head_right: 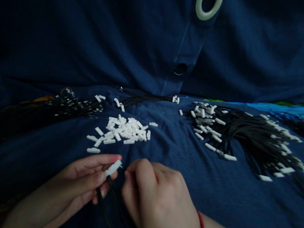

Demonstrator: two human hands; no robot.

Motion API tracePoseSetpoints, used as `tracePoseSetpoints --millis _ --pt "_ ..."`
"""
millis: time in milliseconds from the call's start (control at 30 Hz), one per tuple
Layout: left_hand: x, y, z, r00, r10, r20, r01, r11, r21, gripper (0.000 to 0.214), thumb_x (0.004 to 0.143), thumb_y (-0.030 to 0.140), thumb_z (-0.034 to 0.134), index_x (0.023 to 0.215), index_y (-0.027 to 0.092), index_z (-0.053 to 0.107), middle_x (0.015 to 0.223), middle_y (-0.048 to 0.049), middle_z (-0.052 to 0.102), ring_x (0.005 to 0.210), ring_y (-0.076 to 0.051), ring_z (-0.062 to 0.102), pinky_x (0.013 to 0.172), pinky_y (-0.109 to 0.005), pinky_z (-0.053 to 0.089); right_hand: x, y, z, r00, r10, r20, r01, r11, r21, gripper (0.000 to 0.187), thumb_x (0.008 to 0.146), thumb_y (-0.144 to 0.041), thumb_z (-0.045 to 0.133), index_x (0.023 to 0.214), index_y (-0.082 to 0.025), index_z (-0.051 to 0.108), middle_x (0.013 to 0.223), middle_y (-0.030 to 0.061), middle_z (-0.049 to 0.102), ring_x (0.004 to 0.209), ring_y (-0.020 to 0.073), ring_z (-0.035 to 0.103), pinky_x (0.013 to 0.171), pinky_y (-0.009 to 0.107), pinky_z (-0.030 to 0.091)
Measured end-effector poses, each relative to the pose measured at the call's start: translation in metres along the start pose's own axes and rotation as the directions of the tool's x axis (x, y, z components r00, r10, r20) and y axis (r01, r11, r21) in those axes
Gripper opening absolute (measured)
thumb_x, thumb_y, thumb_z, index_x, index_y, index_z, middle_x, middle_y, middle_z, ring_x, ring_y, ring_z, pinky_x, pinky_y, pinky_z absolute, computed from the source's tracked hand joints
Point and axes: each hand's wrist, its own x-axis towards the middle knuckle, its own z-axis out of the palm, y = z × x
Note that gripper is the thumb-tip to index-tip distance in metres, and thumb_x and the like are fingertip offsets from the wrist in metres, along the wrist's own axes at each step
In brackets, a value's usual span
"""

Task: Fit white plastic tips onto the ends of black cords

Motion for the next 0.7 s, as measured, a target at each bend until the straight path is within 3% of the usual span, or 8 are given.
tracePoseSetpoints --millis 367,700 --pt "0.0011 -0.0011 -0.0019 1.0 0.004 0.029 -0.004 1.0 -0.007 0.027 0.073 0.021 0.062 0.1 0.023 0.061 0.082 0.0002 0.062 0.066 -0.008 0.053 0.058 -0.019 0.041 0.0011 0.0003 0.0015 1.0 -0.003 -0.005 0.003 1.0 -0.014 0.01 0.083 -0.017 0.043 0.075 -0.016 0.049 0.061 -0.0007 0.054 0.052 0.0104 0.05 0.049 0.021 0.035" --pt "0.0043 -0.003 -0.0008 0.999 0.045 0.008 -0.045 0.996 0.081 0.027 0.073 0.019 0.062 0.1 0.022 0.06 0.07 0.0011 0.061 0.06 -0.008 0.053 0.051 -0.015 0.041 0.001 -0.0032 0.0026 1.0 -0.011 -0.022 0.011 1.0 -0.029 0.012 0.083 -0.016 0.043 0.073 -0.015 0.049 0.06 -0.0006 0.053 0.05 0.0099 0.049 0.049 0.021 0.034"
